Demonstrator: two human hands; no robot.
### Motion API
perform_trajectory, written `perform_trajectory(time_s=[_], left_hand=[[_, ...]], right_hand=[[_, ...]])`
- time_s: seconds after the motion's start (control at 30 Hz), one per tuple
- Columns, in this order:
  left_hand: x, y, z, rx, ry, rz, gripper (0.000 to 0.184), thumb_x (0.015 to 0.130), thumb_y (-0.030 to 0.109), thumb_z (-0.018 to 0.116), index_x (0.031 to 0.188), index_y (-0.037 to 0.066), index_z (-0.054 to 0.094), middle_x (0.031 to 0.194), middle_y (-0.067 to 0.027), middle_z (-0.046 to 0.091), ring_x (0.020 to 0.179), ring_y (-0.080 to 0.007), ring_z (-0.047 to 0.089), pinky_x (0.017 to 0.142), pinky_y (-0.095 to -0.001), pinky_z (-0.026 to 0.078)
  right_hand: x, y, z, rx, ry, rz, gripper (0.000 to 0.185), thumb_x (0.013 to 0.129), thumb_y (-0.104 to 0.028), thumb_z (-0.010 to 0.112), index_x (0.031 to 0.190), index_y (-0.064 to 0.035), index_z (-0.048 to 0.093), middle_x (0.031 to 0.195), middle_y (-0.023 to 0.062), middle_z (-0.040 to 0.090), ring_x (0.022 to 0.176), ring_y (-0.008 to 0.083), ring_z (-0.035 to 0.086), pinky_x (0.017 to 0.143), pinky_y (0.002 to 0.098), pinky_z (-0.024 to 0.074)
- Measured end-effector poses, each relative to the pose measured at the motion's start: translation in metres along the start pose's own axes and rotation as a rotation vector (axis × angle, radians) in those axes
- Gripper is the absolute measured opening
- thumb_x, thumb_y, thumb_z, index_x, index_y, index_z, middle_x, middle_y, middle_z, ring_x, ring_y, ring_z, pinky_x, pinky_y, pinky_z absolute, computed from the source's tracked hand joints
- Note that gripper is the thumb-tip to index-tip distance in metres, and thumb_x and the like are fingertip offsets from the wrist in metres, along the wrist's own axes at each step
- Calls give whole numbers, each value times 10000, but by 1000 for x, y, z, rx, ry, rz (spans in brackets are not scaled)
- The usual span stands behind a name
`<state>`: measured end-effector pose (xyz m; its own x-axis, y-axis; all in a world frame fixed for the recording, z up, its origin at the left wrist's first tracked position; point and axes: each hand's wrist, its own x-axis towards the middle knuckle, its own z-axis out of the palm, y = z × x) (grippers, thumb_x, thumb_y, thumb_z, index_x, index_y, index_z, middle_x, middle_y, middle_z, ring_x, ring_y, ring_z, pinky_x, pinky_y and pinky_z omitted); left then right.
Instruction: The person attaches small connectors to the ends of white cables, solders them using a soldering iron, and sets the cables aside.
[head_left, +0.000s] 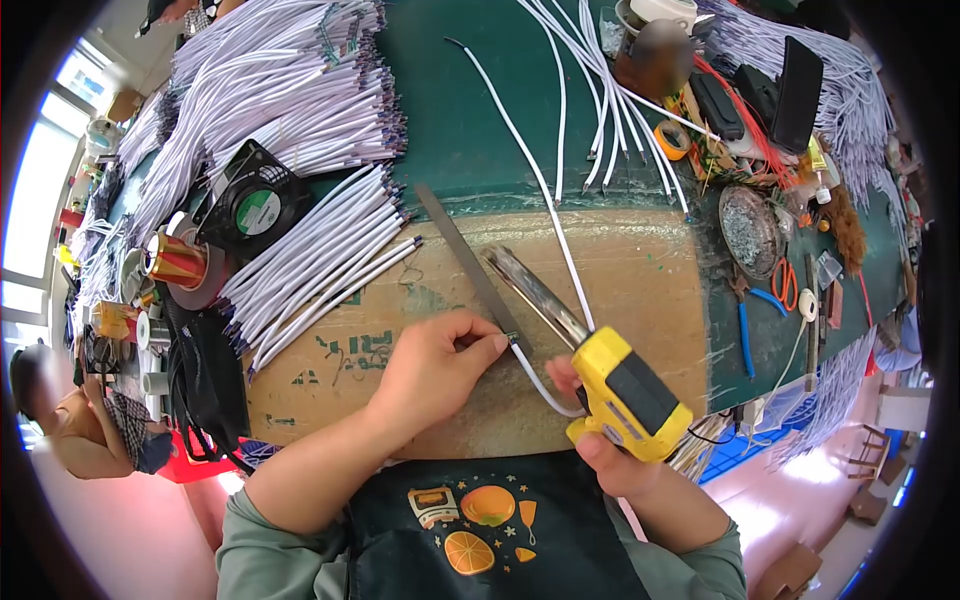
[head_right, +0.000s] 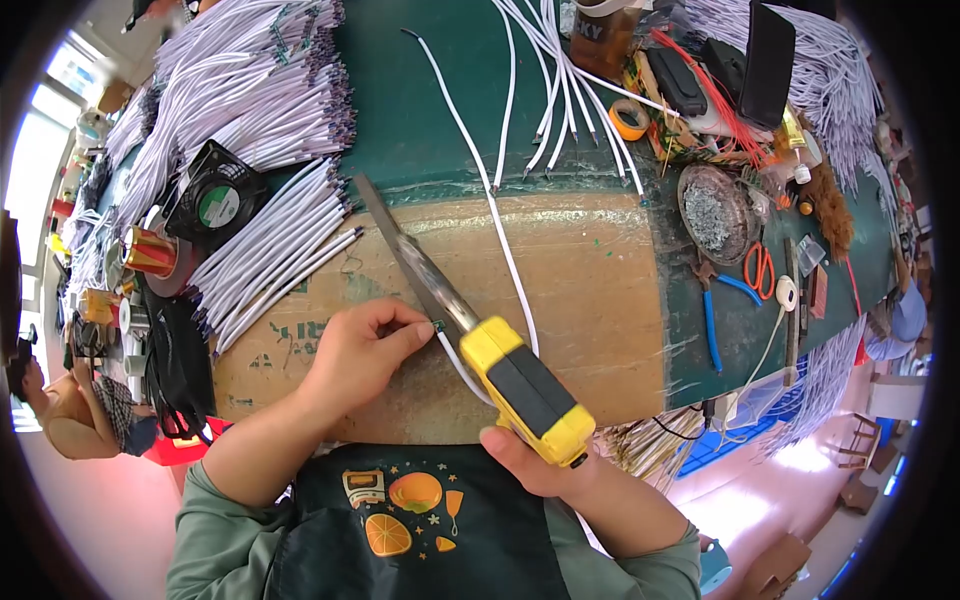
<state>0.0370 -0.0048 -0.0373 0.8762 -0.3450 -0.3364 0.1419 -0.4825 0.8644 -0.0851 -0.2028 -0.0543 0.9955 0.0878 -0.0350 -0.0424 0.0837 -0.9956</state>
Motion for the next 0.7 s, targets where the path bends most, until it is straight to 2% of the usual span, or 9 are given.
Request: perform_trajectory(time_s=[0.07, 0.17, 0.23, 0.27, 0.57, 0.63, 0.7], left_hand=[[1, 5, -2, -7, -19, -30, 171, 854, 170, 665, 911, 9, 663, 728, -6, 614, 647, -64, 522, 598, -236, 434], [1, 8, -4, -16, -55, -113, 174, 852, 176, 669, 911, 13, 664, 722, -4, 612, 660, -65, 522, 606, -236, 433], [3, 2, -3, -3, -33, -30, 205, 834, 211, 656, 900, 18, 670, 699, -96, 630, 615, -148, 564, 594, -306, 458], [3, 2, -4, -5, -29, -33, 205, 834, 211, 656, 900, 18, 670, 699, -96, 630, 615, -148, 564, 594, -306, 458], [12, -2, -12, -30, -160, -65, 207, 831, 211, 663, 899, 17, 674, 705, -87, 629, 636, -137, 564, 613, -299, 458], [13, -3, -12, -83, -177, -79, 158, 851, 153, 676, 908, 5, 668, 707, 15, 590, 634, -55, 489, 568, -231, 401], [13, -1, -13, -101, -185, -94, 159, 850, 152, 676, 911, 5, 670, 708, 16, 589, 633, -53, 487, 566, -230, 399]], right_hand=[[21, -17, 8, 80, -14, 49, 640, 861, -292, 642, 1361, -3, 365, 1347, 165, 446, 1277, 299, 426, 1071, 460, 329], [51, -22, 17, 361, 19, 3, 598, 827, -263, 677, 1295, 9, 423, 1385, 192, 402, 1308, 334, 386, 1080, 482, 318], [66, -20, 20, 448, 13, -1, 542, 809, -244, 692, 1233, 8, 470, 1399, 204, 383, 1322, 349, 365, 1079, 489, 318], [69, -17, 20, 448, 9, 2, 542, 809, -244, 692, 1233, 8, 470, 1399, 204, 383, 1322, 349, 365, 1079, 489, 318], [76, -10, 20, 480, 33, 17, 533, 798, -209, 697, 1219, 19, 464, 1398, 215, 379, 1311, 356, 379, 1083, 500, 316], [76, -9, 19, 474, 29, 16, 531, 799, -208, 692, 1221, 19, 462, 1397, 215, 380, 1306, 359, 384, 1082, 499, 318], [76, -7, 18, 474, 22, 22, 535, 797, -211, 692, 1222, 18, 462, 1395, 214, 382, 1302, 359, 390, 1079, 495, 323]])
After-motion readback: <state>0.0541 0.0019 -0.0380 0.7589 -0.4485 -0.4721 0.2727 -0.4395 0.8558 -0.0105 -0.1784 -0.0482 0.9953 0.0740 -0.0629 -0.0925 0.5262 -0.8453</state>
